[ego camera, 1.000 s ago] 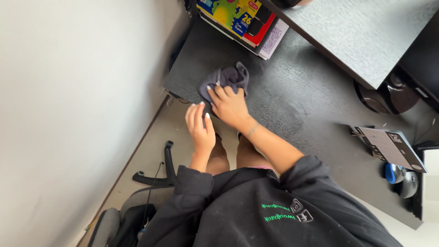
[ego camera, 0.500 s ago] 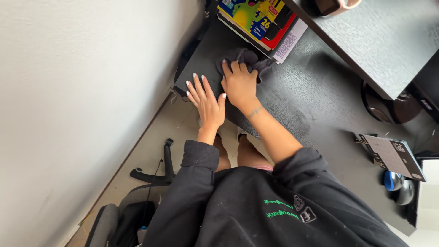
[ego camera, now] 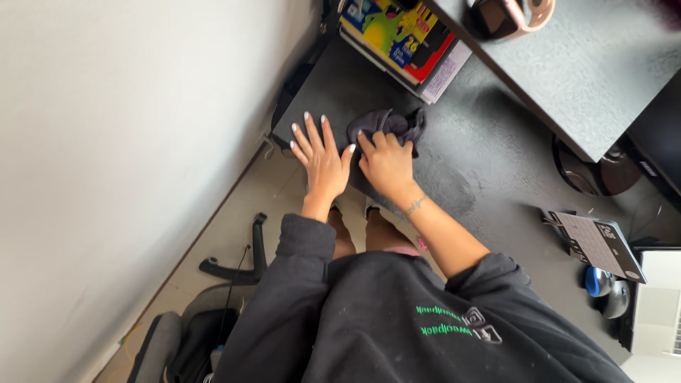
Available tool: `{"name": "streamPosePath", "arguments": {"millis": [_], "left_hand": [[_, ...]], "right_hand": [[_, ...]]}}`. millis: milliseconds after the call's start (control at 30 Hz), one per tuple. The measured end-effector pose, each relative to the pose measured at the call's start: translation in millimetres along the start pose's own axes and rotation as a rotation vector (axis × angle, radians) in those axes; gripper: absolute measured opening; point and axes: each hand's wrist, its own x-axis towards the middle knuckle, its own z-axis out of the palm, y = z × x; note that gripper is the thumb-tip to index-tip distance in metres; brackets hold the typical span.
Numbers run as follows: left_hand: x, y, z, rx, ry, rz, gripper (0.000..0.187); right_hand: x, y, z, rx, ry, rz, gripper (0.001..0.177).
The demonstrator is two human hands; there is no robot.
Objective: The person clears a cluttered desk by moving a tablet, spray bottle, and a box of markers into a drawer, then wipes the desk surface, monitor, and laptop with a cloth. The workspace is tidied and the electronics are cleaned.
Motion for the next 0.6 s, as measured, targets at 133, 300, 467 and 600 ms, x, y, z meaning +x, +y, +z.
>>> {"name": "streamPosePath", "arguments": {"millis": [133, 300, 467, 600], "left_hand": [[12, 12, -25, -0.007, -0.165, -0.037, 0.113], [15, 14, -30, 0.011, -0.299, -0.103, 0.137], [18, 21, -38, 0.019, -0.364, -0.158, 0.136], [19, 23, -39, 0.019, -0.383, -0.162, 0.134]], "right_hand": [[10, 8, -20, -0.022, 0.054, 0.095, 0.040], [40, 17, -6, 0.036, 0.230, -0.006, 0.041], [41, 16, 21, 0.009, 0.145, -0.021, 0.040], [48, 12, 11, 0.022, 0.150, -0.007, 0.044]]}}
